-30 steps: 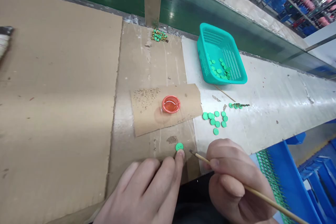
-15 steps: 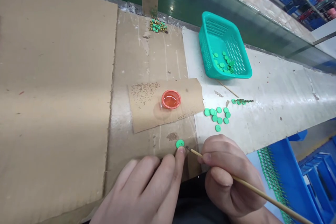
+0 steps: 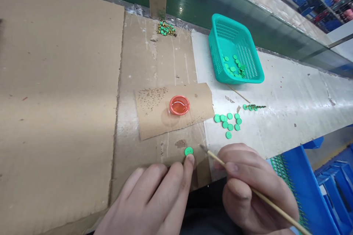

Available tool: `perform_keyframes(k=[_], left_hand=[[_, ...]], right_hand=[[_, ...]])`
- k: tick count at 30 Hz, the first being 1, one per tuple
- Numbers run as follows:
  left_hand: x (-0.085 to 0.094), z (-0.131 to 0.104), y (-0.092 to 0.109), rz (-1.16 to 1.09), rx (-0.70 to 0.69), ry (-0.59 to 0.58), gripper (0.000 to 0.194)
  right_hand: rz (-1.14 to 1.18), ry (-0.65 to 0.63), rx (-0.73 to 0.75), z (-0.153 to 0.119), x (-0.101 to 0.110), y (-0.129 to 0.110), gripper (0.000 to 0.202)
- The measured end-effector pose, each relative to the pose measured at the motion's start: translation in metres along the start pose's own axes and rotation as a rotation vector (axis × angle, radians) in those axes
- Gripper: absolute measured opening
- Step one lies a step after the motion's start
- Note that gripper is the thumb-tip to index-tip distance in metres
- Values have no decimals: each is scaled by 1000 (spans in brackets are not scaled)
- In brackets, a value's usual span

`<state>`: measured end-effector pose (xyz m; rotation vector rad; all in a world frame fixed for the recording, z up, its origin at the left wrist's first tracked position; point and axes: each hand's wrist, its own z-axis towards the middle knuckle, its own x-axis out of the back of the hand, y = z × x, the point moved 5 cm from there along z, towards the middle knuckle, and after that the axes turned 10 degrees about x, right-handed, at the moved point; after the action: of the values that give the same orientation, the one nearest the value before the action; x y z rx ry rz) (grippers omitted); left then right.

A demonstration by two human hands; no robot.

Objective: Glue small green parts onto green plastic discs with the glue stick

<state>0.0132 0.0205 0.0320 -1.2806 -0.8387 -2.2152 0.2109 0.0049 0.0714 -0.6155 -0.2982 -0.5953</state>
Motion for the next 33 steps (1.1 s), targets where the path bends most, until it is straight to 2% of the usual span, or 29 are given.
perform_keyframes(k=[4, 6, 9, 11, 16, 20, 22, 25, 26, 28, 30, 33], left_hand=[[-3, -2, -2, -60, 29, 80, 47], [-2, -2, -3, -98, 22, 60, 46], [4, 1, -6, -161, 43, 20, 45], [9, 6, -7, -175, 59, -4, 45], [18, 21, -9, -168, 56, -26, 43], [25, 22, -13, -258, 75, -26, 41], [30, 17, -21, -371, 210, -20, 36], [35, 3, -41, -555, 593, 52, 13], [36, -1, -47, -636, 731, 81, 15], [34, -4, -56, -834, 949, 94, 33], [30, 0, -58, -1010, 1054, 66, 45], [28, 11, -56, -1110, 1084, 40, 50]], right_hand=[[33, -54, -140, -3, 9, 11, 25], [66, -163, -172, 0, 7, 16, 30], [100, -365, -140, 7, -3, 21, 25], [116, -432, -94, 11, -10, 23, 31], [145, -528, -84, 16, -21, 30, 33], [142, -519, -64, 14, -22, 32, 28], [120, -492, -41, 11, -22, 30, 29], [63, -435, -31, 4, -24, 23, 29], [42, -414, -34, 2, -25, 20, 27], [5, -375, -48, -1, -25, 14, 23], [7, -318, -57, -2, -21, 10, 23], [108, -213, -65, -2, -10, 9, 35]])
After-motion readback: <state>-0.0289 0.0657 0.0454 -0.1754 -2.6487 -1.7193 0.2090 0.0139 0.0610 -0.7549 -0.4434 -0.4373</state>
